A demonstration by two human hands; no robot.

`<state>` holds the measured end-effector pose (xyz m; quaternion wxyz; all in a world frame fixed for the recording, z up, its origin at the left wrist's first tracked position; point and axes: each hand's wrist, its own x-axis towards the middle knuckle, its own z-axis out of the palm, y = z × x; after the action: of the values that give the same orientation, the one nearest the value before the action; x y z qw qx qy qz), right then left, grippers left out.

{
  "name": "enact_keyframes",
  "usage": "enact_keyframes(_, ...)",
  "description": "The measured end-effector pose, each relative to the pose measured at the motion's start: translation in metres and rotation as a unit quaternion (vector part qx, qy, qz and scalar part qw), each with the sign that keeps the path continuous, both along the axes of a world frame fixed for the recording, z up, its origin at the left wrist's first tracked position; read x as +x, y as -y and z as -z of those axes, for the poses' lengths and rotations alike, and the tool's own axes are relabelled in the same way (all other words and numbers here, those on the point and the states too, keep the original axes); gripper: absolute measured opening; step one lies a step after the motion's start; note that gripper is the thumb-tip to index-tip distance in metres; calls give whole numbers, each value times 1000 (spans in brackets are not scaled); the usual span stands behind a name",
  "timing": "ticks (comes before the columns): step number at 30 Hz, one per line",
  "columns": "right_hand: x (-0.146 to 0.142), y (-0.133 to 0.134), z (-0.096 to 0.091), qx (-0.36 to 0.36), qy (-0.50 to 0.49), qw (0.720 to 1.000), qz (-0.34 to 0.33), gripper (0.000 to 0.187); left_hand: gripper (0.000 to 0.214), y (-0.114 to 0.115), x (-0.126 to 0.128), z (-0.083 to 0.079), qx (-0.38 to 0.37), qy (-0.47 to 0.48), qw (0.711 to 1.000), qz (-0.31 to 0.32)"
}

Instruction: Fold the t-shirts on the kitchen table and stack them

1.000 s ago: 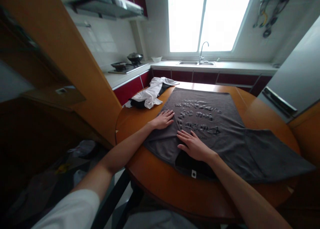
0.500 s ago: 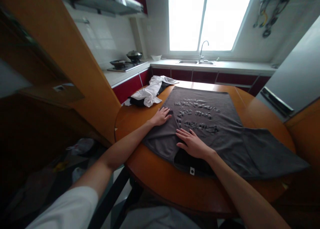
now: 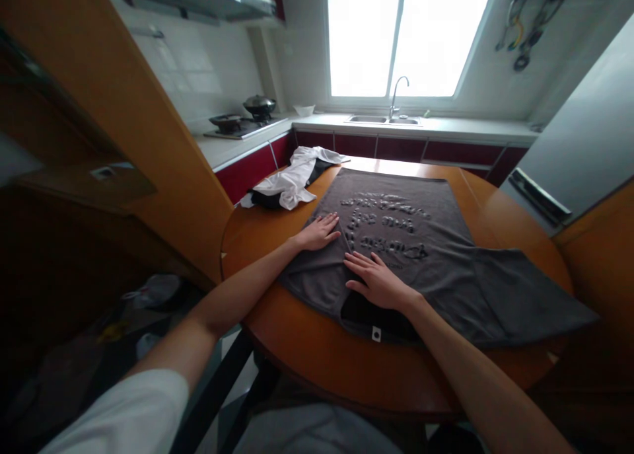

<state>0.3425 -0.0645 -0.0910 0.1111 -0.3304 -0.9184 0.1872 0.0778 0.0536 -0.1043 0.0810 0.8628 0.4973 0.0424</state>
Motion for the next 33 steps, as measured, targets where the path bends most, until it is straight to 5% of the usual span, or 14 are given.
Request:
enact_keyframes(7,-1,0,-2,7,3,1000,0,59,74,-2,-2,-3,28,5,1000,0)
enact_keyframes(16,-1,1,-8,2,-2,1000,0,58,78,-9,-10,-5,31,-32,995,-94)
enact_keyframes(20,-1,1,-8,-4,-7,1000,0,57,73,2,-5,-17,61,-15,996,-67)
enact_keyframes(27,-2,-2,-8,-8,-24,1000,-3,53,56,45,33,-36,99,65,988,96)
enact_keyframes(33,1,-11,-10,-1,-120,993,23,35,55,52,55,-13,105,62,992,16)
